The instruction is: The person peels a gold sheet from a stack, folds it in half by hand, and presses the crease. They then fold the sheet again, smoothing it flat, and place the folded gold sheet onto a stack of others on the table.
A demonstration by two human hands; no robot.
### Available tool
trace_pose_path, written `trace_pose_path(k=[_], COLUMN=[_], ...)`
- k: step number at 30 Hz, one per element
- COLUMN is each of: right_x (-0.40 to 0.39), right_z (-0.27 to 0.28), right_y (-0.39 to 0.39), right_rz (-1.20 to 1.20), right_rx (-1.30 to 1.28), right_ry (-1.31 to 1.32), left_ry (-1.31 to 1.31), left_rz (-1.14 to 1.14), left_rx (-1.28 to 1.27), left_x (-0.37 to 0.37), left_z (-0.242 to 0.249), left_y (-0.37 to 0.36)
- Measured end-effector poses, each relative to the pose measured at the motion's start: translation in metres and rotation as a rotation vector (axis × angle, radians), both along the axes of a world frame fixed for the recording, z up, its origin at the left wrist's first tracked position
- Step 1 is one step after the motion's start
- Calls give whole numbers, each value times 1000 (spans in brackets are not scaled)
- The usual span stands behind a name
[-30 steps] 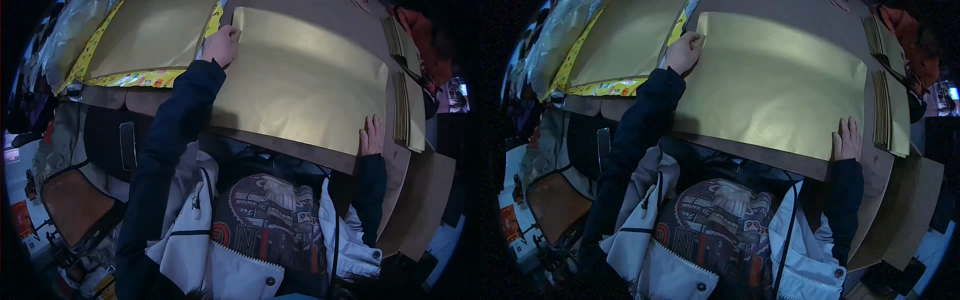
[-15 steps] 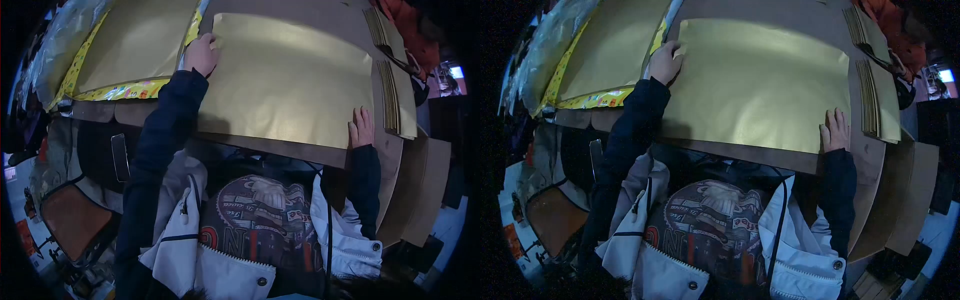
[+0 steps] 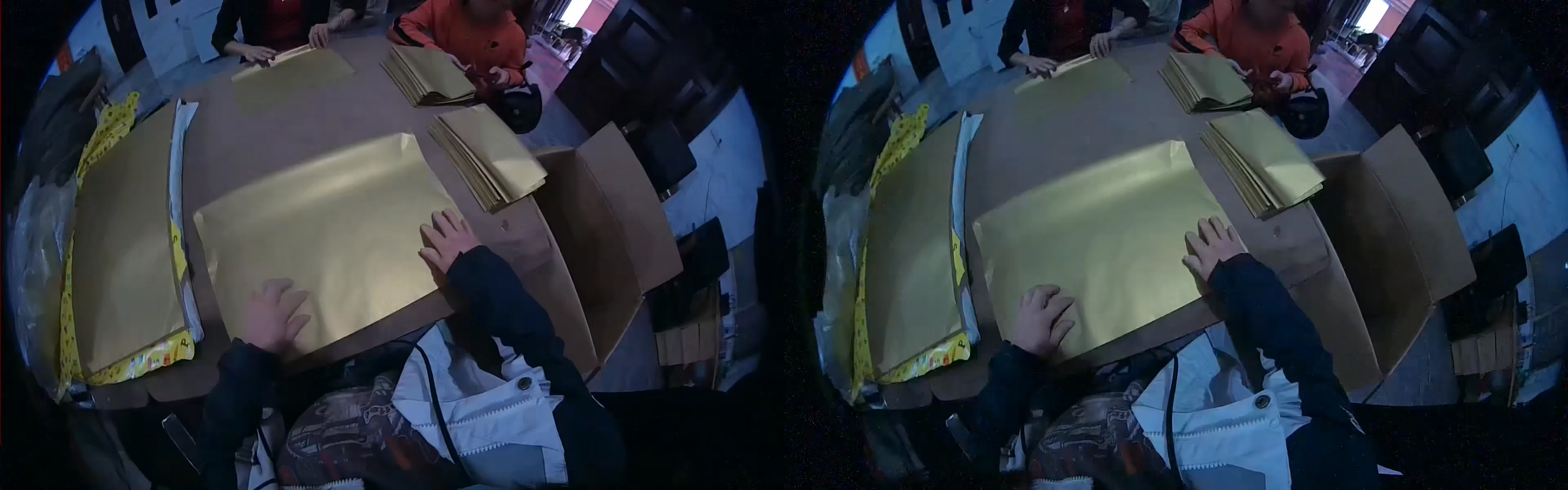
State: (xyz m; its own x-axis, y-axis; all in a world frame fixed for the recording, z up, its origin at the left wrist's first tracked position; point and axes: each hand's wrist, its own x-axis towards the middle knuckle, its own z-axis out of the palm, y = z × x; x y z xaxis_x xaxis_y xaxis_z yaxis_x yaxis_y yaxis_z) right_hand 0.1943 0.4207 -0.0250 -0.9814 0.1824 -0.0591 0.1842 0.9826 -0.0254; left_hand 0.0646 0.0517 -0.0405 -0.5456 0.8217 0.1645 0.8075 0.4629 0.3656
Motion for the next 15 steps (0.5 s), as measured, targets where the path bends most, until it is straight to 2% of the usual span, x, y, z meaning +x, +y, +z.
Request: trace_pose_path(k=[1, 3, 5, 7, 9, 11, 12, 14, 15], right_x=[-5, -27, -63, -89, -128, -157, -157, -172, -173], right_z=[24, 6, 16, 30, -8, -62, -51, -58, -35], right_y=[-15, -24, -52, -90, -131, -158, -165, -152, -132], right_rz=[-11, 157, 277, 438, 548, 721, 654, 602, 596], right_rx=[-19, 29, -30, -137, -232, -169, -245, -249, -132], right_ry=[-72, 164, 149, 200, 151, 426, 332, 382, 217], left_ry=[32, 26, 68, 40, 105, 31, 32, 30, 17], left_rz=[-11, -32, -50, -30, 9, 25, 24, 8, 11], left_rx=[-25, -20, 45, -18, -81, -170, -202, -171, -184], left_x=[0, -1, -2, 0, -3, -3, -2, -4, -5], left_z=[-1, 2, -3, -1, -10, -1, -1, -6, -7], left_y=[2, 5, 6, 7, 7, 12, 13, 10, 8])
